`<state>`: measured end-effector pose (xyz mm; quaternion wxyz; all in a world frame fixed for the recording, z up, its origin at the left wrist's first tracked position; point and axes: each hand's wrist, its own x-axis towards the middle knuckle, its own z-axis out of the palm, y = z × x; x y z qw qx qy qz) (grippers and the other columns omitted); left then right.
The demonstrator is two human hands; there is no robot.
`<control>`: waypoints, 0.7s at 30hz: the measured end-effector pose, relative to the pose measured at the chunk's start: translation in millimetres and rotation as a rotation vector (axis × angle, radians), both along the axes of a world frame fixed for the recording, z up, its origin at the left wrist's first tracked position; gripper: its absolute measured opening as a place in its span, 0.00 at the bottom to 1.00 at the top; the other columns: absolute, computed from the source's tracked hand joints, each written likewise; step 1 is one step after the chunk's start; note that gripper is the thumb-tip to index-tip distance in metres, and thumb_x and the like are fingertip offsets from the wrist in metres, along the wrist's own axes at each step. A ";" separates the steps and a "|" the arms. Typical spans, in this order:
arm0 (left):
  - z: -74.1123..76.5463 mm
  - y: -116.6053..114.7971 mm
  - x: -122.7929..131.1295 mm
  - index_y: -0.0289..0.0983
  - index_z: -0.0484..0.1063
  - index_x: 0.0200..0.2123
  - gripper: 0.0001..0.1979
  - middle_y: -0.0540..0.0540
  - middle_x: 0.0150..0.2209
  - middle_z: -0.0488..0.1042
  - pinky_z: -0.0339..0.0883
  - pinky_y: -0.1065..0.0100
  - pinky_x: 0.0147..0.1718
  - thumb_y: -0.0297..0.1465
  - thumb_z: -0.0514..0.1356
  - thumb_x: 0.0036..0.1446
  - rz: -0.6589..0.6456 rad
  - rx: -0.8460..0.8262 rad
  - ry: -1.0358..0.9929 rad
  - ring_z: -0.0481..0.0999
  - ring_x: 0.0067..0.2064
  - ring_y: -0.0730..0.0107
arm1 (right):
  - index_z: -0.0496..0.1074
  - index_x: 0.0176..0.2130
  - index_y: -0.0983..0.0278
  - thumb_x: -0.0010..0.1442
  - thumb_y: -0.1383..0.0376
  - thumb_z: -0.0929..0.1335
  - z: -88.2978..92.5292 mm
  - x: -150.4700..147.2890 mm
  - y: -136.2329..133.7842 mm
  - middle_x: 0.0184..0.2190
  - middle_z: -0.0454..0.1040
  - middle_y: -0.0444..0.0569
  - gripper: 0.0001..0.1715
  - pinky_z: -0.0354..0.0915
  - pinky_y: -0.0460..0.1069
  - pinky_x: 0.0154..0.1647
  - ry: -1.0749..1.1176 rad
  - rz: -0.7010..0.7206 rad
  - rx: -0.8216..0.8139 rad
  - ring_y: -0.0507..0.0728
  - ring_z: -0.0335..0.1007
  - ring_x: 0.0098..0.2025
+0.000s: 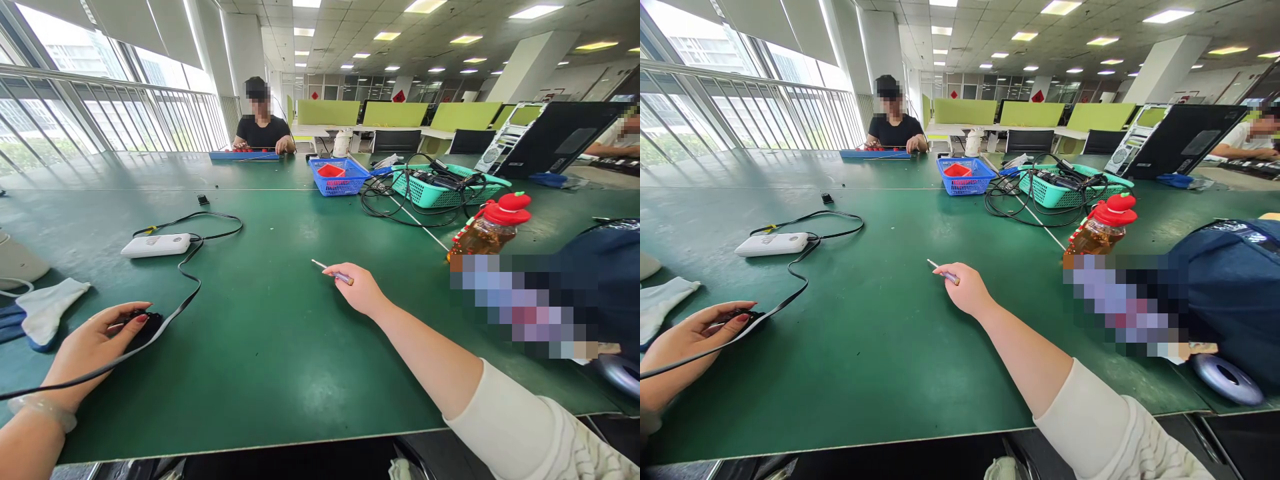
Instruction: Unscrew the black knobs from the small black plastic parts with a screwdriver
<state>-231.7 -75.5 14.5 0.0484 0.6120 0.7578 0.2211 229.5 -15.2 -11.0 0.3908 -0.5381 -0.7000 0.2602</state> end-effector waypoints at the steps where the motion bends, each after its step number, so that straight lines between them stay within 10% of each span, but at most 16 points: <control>1: 0.2 -0.1 0.1 0.39 0.76 0.48 0.29 0.46 0.38 0.82 0.73 0.70 0.31 0.52 0.56 0.51 0.014 -0.028 -0.071 0.81 0.35 0.63 | 0.79 0.41 0.57 0.56 0.73 0.63 0.4 -0.1 -0.1 0.41 0.78 0.46 0.21 0.68 0.52 0.47 -0.001 -0.001 -0.004 0.55 0.74 0.42; 13: 10.2 -1.9 8.3 0.40 0.75 0.51 0.27 0.43 0.47 0.81 0.71 0.58 0.48 0.47 0.53 0.52 0.114 -0.011 -0.171 0.80 0.48 0.54 | 0.79 0.41 0.56 0.55 0.73 0.63 -1.0 0.6 -0.2 0.41 0.78 0.46 0.21 0.68 0.51 0.43 0.006 -0.001 -0.001 0.55 0.74 0.40; 21: 12.2 -4.2 13.9 0.42 0.76 0.51 0.27 0.47 0.39 0.82 0.71 0.62 0.41 0.49 0.55 0.53 0.133 -0.078 -0.063 0.79 0.40 0.57 | 0.79 0.41 0.57 0.56 0.73 0.63 1.6 -0.5 -1.3 0.42 0.78 0.46 0.21 0.68 0.52 0.45 0.003 -0.006 -0.021 0.55 0.74 0.42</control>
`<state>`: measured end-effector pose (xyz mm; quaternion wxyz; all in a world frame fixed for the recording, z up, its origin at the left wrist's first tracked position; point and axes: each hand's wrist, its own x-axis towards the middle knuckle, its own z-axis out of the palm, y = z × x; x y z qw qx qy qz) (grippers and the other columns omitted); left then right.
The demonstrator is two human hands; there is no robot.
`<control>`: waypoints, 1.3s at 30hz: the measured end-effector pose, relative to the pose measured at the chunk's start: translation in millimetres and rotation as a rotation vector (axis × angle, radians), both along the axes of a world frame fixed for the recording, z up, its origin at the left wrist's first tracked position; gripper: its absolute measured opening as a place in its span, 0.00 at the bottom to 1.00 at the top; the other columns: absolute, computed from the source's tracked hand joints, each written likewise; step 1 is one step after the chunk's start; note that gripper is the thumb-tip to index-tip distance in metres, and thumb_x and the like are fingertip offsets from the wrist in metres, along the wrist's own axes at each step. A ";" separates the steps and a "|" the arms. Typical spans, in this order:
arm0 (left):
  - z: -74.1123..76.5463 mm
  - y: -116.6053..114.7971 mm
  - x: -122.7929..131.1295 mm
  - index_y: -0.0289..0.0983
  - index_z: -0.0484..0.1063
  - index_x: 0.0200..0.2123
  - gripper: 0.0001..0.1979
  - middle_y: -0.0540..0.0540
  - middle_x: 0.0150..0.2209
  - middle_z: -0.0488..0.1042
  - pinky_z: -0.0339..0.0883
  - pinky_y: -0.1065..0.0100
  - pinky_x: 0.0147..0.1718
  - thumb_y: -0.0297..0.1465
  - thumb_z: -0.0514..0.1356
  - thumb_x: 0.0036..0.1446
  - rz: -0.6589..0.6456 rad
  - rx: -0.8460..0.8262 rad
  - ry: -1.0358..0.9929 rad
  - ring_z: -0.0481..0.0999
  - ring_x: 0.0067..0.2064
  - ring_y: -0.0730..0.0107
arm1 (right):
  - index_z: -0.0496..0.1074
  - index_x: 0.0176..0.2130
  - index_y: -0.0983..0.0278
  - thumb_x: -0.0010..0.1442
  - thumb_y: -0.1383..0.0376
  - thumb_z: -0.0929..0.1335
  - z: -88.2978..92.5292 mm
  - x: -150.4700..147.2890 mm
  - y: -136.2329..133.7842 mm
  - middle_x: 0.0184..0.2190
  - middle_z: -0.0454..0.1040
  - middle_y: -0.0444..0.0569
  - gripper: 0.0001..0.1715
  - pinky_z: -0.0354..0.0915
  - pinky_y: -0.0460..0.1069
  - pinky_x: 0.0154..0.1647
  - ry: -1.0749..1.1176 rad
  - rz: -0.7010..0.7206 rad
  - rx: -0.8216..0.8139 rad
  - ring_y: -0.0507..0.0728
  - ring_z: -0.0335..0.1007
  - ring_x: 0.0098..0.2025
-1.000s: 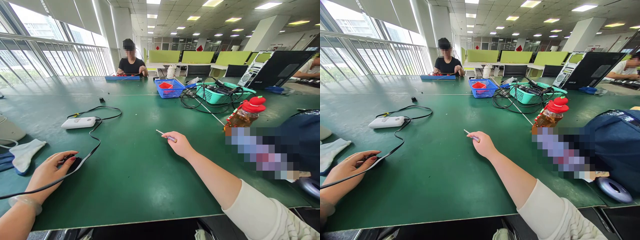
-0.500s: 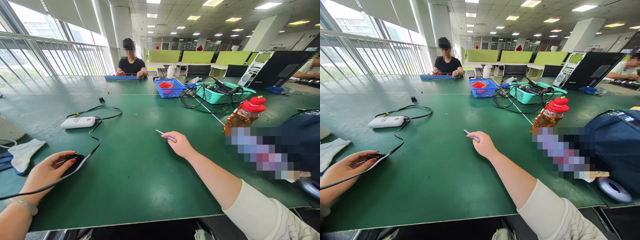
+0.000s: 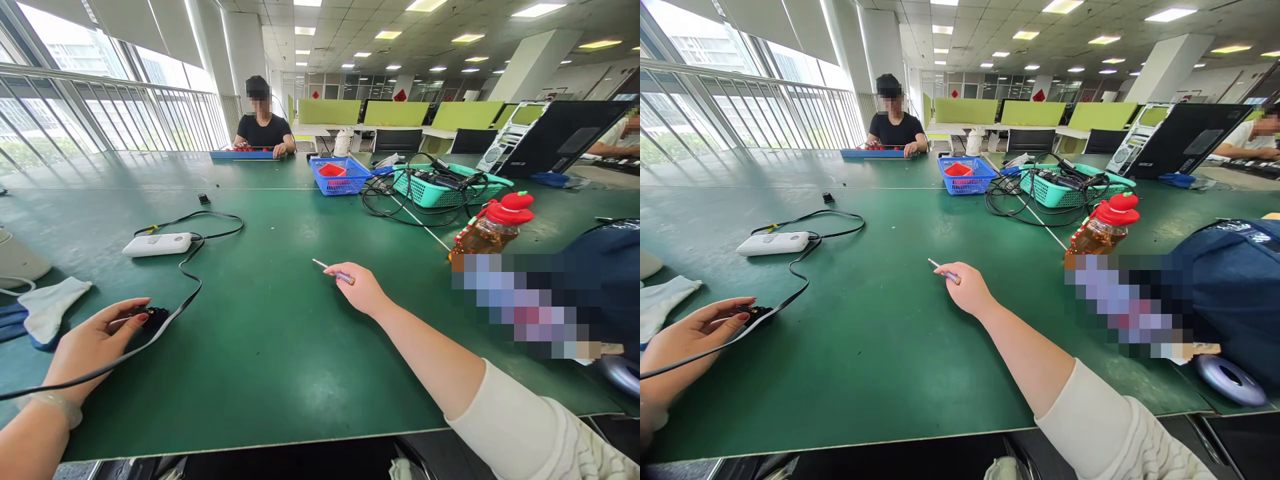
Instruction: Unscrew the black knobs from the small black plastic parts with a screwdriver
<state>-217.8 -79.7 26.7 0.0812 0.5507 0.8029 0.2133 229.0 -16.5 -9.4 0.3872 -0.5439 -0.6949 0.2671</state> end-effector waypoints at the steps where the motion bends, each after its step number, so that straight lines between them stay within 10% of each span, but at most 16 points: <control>1: -0.4 0.1 0.5 0.43 0.76 0.51 0.27 0.47 0.39 0.82 0.71 0.62 0.41 0.50 0.54 0.54 -0.008 -0.013 0.035 0.79 0.40 0.57 | 0.79 0.41 0.56 0.56 0.73 0.63 0.0 -0.1 -0.1 0.42 0.78 0.46 0.21 0.68 0.52 0.45 -0.001 0.000 0.001 0.55 0.74 0.42; 24: -5.9 5.6 -5.1 0.42 0.77 0.51 0.28 0.47 0.55 0.76 0.62 0.56 0.61 0.49 0.46 0.61 -0.196 0.008 0.265 0.72 0.58 0.56 | 0.79 0.42 0.57 0.56 0.74 0.63 -0.8 0.1 1.1 0.42 0.78 0.47 0.22 0.69 0.53 0.45 -0.012 0.002 0.009 0.56 0.74 0.42; 31: -14.4 13.6 -24.6 0.31 0.67 0.62 0.34 0.34 0.62 0.69 0.59 0.52 0.63 0.45 0.45 0.62 -0.012 0.005 0.446 0.63 0.66 0.49 | 0.79 0.41 0.57 0.56 0.74 0.63 -0.8 0.5 1.0 0.42 0.79 0.47 0.22 0.69 0.53 0.47 -0.012 0.006 0.014 0.56 0.74 0.43; 39: -4.6 13.7 -21.1 0.40 0.74 0.54 0.26 0.40 0.49 0.80 0.73 0.57 0.44 0.45 0.48 0.62 -0.045 -0.156 0.411 0.79 0.46 0.53 | 0.79 0.41 0.57 0.56 0.74 0.63 0.4 -0.3 -0.2 0.42 0.79 0.46 0.21 0.69 0.53 0.46 -0.008 0.000 0.012 0.56 0.74 0.42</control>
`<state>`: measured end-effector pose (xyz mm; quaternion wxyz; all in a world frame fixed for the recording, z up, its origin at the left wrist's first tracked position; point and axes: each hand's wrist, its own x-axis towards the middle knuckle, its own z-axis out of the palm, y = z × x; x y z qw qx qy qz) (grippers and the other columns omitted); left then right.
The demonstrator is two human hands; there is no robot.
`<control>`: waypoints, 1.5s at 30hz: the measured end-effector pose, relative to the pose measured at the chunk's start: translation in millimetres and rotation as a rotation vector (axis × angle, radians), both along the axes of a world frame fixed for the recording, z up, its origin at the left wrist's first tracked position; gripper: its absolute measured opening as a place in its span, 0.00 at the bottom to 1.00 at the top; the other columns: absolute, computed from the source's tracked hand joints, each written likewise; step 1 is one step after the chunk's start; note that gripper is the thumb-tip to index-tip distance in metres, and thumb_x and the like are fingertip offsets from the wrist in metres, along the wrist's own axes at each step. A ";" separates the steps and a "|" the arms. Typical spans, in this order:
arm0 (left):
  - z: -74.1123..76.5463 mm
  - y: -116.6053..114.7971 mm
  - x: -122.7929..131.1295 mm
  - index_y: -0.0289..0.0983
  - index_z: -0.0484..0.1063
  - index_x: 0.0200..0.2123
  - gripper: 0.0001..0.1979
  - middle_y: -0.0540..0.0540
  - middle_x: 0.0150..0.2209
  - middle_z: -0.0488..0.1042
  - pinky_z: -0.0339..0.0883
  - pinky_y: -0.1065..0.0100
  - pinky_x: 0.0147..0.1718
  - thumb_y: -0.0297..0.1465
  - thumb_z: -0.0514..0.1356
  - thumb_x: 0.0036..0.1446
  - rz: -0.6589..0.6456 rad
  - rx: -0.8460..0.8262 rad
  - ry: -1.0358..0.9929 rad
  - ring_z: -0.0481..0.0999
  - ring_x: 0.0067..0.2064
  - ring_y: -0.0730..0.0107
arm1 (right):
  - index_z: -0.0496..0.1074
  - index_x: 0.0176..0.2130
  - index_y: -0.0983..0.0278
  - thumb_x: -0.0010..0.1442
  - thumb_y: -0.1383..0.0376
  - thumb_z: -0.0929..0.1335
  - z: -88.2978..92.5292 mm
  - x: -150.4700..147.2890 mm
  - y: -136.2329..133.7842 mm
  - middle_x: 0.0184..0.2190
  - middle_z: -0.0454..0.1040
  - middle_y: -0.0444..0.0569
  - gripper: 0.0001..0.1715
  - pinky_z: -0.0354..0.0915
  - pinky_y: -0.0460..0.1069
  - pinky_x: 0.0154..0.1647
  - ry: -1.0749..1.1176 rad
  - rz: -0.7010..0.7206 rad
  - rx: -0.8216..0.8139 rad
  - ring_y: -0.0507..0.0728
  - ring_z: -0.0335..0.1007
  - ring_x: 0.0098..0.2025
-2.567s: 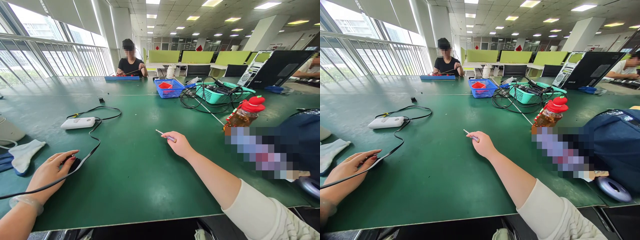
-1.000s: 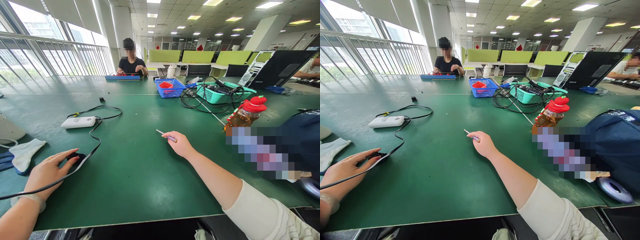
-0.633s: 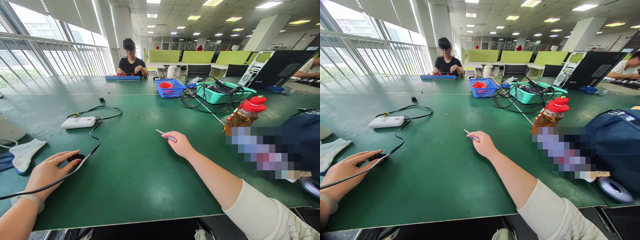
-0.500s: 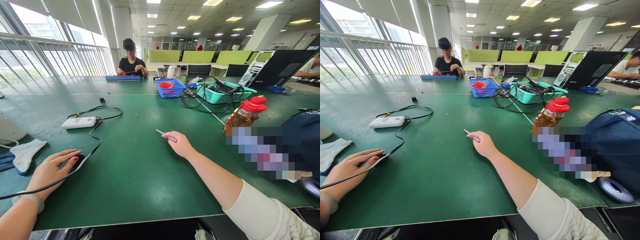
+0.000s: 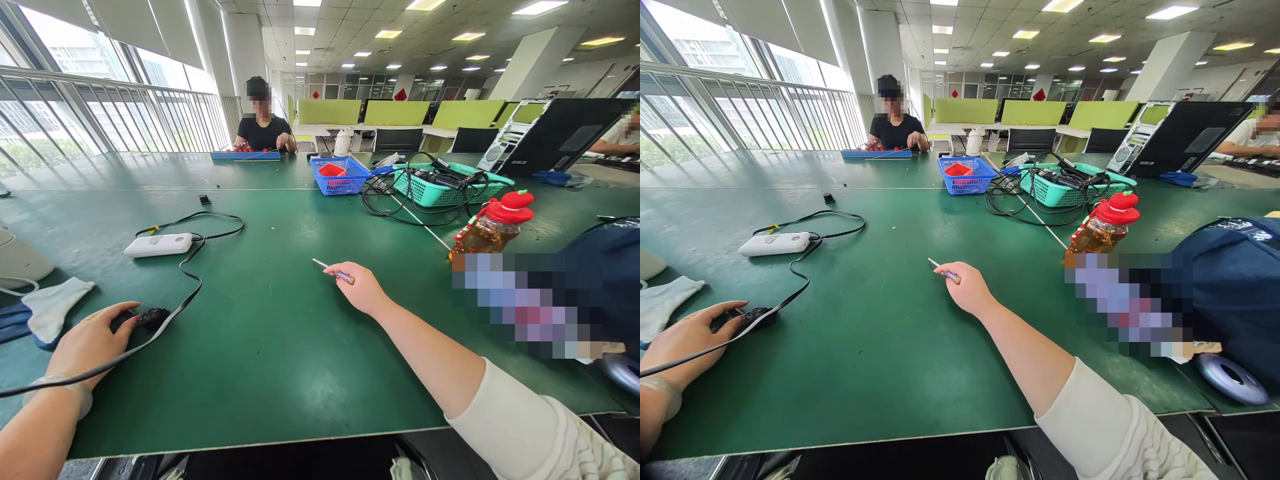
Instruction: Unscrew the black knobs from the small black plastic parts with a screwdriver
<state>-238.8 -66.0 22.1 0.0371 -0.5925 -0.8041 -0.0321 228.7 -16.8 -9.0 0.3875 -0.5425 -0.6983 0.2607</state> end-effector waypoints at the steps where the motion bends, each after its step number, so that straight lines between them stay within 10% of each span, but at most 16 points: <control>1: 3.3 -1.7 3.8 0.40 0.73 0.55 0.26 0.39 0.47 0.80 0.73 0.57 0.42 0.45 0.48 0.62 0.021 0.011 -0.012 0.79 0.45 0.52 | 0.79 0.41 0.57 0.56 0.74 0.63 0.1 -0.1 -0.2 0.42 0.79 0.46 0.21 0.69 0.53 0.46 0.003 0.000 -0.001 0.56 0.74 0.42; 8: 9.1 -16.6 27.2 0.44 0.66 0.60 0.26 0.48 0.56 0.75 0.71 0.60 0.48 0.47 0.48 0.63 -0.065 0.346 -0.179 0.77 0.52 0.56 | 0.79 0.42 0.56 0.56 0.74 0.63 -0.1 -0.2 -0.2 0.42 0.78 0.46 0.21 0.69 0.52 0.46 0.001 0.007 0.009 0.56 0.74 0.42; 16: -15.9 -4.5 10.9 0.45 0.63 0.63 0.27 0.46 0.57 0.73 0.67 0.61 0.55 0.46 0.47 0.65 -0.324 0.092 -0.120 0.74 0.57 0.59 | 0.79 0.42 0.57 0.56 0.74 0.63 1.2 -0.6 -0.4 0.43 0.78 0.46 0.22 0.68 0.52 0.47 -0.015 0.001 -0.008 0.55 0.74 0.43; 33: 0.8 -10.7 25.2 0.47 0.62 0.63 0.28 0.49 0.54 0.77 0.68 0.60 0.53 0.47 0.53 0.61 -0.225 0.057 -0.155 0.75 0.53 0.58 | 0.79 0.42 0.56 0.56 0.74 0.63 -2.5 0.5 1.1 0.42 0.79 0.46 0.21 0.69 0.53 0.46 -0.003 0.017 0.033 0.56 0.74 0.42; 40: 12.2 -19.1 28.1 0.48 0.76 0.48 0.23 0.50 0.49 0.79 0.69 0.59 0.52 0.51 0.55 0.56 -0.088 0.065 -0.161 0.76 0.50 0.57 | 0.79 0.44 0.56 0.58 0.71 0.64 -2.2 0.2 -0.4 0.43 0.79 0.46 0.20 0.69 0.54 0.47 0.022 0.009 0.009 0.56 0.75 0.43; 45: 16.1 -39.2 68.2 0.54 0.80 0.41 0.17 0.54 0.47 0.81 0.69 0.62 0.53 0.48 0.64 0.47 -0.510 -0.005 -0.347 0.77 0.50 0.55 | 0.77 0.44 0.57 0.61 0.65 0.65 2.7 -1.6 -4.0 0.43 0.80 0.46 0.14 0.69 0.53 0.49 0.089 0.030 0.033 0.56 0.75 0.44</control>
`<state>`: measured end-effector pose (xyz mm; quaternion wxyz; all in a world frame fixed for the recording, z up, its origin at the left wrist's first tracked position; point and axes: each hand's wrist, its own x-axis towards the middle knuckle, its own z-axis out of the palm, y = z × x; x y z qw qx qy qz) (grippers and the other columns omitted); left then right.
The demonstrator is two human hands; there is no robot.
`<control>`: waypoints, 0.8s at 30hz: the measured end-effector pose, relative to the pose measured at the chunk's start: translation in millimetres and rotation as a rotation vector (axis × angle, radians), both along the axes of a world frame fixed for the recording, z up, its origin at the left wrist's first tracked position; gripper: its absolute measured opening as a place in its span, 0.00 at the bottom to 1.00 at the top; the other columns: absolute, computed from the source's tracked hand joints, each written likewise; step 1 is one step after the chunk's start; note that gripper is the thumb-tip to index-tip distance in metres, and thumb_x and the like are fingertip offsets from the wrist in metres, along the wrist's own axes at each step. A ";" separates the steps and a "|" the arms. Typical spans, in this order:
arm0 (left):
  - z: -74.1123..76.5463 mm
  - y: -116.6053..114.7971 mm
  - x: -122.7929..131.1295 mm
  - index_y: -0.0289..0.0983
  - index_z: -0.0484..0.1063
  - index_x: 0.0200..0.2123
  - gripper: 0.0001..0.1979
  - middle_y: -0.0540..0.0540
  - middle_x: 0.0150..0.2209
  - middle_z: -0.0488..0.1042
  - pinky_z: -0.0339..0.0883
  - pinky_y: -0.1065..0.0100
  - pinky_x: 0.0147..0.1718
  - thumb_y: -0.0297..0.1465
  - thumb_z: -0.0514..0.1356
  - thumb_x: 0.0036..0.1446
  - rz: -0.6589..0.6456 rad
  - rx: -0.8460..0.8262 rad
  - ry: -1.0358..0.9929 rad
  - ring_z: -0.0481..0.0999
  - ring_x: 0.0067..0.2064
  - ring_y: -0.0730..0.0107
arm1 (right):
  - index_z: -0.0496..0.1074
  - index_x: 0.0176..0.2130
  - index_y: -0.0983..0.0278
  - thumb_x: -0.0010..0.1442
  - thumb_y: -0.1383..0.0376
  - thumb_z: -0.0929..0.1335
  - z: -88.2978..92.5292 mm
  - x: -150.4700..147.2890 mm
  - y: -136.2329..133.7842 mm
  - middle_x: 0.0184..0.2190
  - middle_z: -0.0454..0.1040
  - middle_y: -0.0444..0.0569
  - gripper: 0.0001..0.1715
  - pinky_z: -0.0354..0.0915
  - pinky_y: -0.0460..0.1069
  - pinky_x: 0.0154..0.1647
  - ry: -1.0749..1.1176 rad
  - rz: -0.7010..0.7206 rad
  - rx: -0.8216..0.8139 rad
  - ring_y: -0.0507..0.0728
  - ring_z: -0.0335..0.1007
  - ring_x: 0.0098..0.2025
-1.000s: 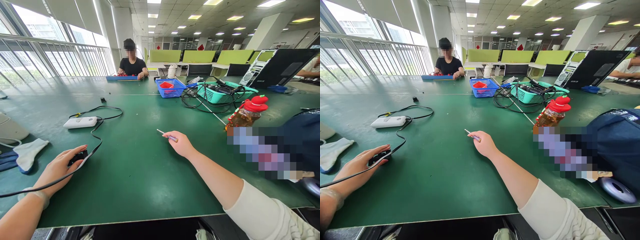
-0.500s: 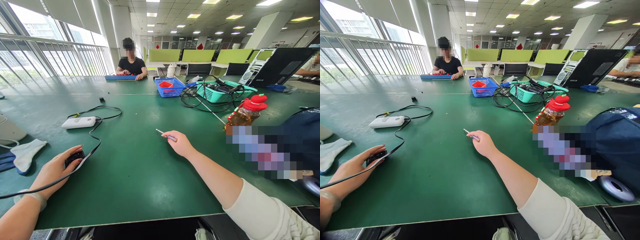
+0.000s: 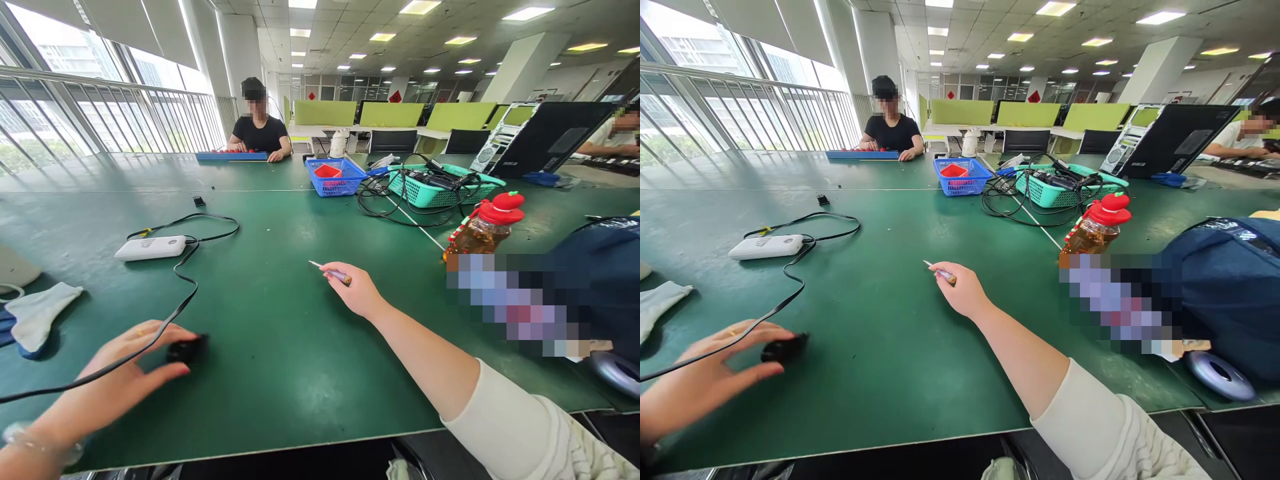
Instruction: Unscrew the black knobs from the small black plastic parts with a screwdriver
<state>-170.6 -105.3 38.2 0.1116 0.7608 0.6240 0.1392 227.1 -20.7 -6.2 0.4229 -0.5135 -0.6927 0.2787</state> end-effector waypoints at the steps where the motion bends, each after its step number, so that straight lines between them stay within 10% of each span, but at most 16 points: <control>1: 2.8 -4.1 15.9 0.56 0.80 0.42 0.16 0.54 0.46 0.81 0.70 0.62 0.52 0.48 0.65 0.49 -0.129 -0.031 -0.022 0.78 0.49 0.55 | 0.77 0.44 0.57 0.61 0.63 0.65 1.1 -0.5 -0.6 0.43 0.80 0.46 0.13 0.69 0.53 0.48 -0.007 0.005 0.012 0.56 0.75 0.44; 4: 14.0 -6.6 72.9 0.53 0.79 0.45 0.14 0.50 0.46 0.80 0.70 0.63 0.52 0.44 0.65 0.55 -0.536 -0.101 -0.053 0.77 0.48 0.59 | 0.78 0.42 0.57 0.62 0.60 0.66 3.5 -1.8 -2.0 0.41 0.80 0.46 0.12 0.68 0.52 0.45 -0.051 0.017 0.047 0.56 0.75 0.41; 7: 19.0 14.0 128.1 0.49 0.77 0.48 0.13 0.48 0.47 0.79 0.67 0.61 0.55 0.41 0.63 0.59 -0.673 -0.032 -0.055 0.76 0.49 0.61 | 0.78 0.38 0.58 0.62 0.58 0.66 5.0 -1.9 -3.1 0.38 0.79 0.47 0.10 0.68 0.52 0.44 -0.082 0.035 0.090 0.56 0.74 0.40; 14: -8.1 90.9 195.9 0.40 0.77 0.47 0.13 0.43 0.46 0.79 0.68 0.54 0.52 0.36 0.63 0.59 -0.469 0.108 -0.015 0.75 0.48 0.55 | 0.75 0.42 0.58 0.60 0.59 0.69 8.7 -2.4 -6.0 0.39 0.77 0.47 0.10 0.69 0.52 0.47 -0.049 0.061 0.245 0.56 0.73 0.42; 24: -32.6 111.9 193.7 0.43 0.73 0.54 0.22 0.45 0.46 0.79 0.67 0.55 0.53 0.37 0.66 0.56 -0.315 0.047 -0.101 0.74 0.51 0.54 | 0.73 0.35 0.58 0.65 0.56 0.63 14.9 -2.2 -15.6 0.31 0.76 0.47 0.12 0.67 0.52 0.40 -0.097 0.011 0.314 0.55 0.70 0.33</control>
